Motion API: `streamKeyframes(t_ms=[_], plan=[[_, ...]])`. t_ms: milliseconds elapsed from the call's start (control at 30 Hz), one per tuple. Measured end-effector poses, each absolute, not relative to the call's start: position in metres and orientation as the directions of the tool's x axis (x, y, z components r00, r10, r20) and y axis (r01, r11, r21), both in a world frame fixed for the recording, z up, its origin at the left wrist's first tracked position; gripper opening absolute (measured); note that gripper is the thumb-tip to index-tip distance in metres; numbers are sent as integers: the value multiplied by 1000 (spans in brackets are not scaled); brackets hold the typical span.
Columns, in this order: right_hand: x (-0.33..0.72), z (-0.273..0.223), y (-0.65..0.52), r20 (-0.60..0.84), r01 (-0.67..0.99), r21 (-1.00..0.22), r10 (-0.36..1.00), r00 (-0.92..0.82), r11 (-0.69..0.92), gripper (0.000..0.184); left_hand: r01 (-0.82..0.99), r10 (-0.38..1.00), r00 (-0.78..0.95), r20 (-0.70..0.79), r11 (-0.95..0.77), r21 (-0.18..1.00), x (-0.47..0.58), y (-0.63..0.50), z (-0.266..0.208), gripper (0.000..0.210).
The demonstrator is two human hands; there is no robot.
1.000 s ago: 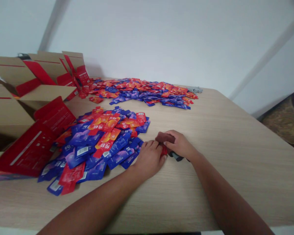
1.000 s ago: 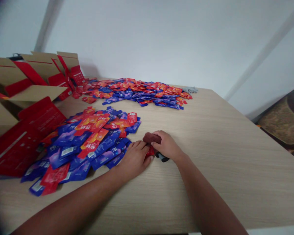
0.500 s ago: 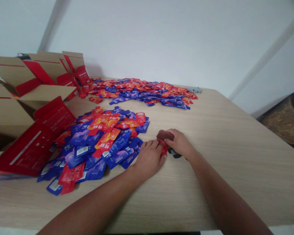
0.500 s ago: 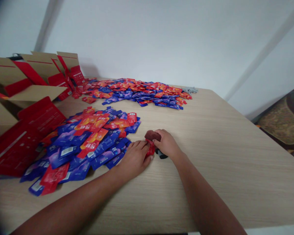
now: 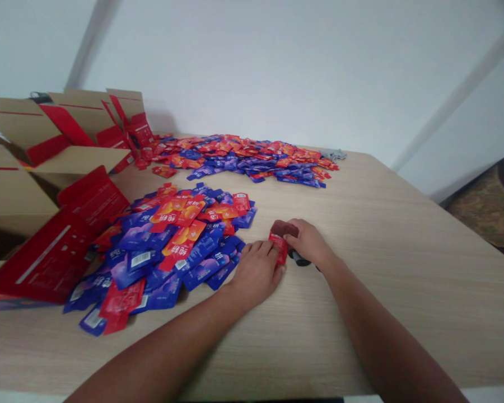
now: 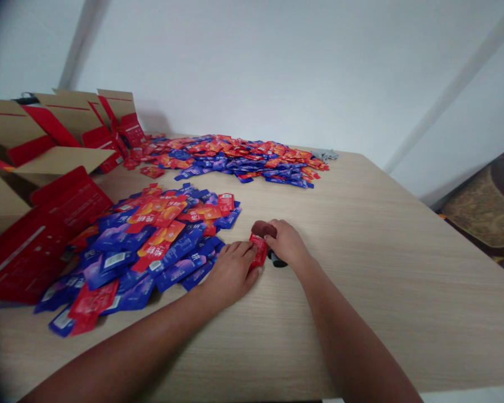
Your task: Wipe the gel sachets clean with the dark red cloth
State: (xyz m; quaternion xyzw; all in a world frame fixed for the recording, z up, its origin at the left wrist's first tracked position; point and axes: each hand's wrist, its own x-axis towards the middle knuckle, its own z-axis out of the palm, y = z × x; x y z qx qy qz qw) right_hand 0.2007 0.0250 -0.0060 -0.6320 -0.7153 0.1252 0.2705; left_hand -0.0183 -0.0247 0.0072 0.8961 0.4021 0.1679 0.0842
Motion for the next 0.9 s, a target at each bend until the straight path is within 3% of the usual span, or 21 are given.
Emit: streamKeyframes(t_ms=[300, 467, 633, 767, 900], plan=[[201, -5, 32, 184, 880, -464, 983, -14, 100, 19, 701, 751, 620, 226, -660, 271, -18, -26, 8, 43], [204, -11, 39, 258, 920, -388, 953, 162, -52, 19, 708, 753, 621, 217, -658, 259, -20, -26, 9, 38], [217, -25, 44, 387, 897, -439, 889, 247, -58, 33, 798, 850, 498, 169, -526, 294, -20, -24, 17, 42], [223, -29, 47, 391, 867, -497, 889, 238, -14, 34, 870, 919, 391, 47, -386, 307, -11, -21, 23, 57], [224, -28, 47, 372, 853, -522, 903, 217, 10, 34, 878, 941, 338, -4, -314, 363, -2, -16, 20, 57]])
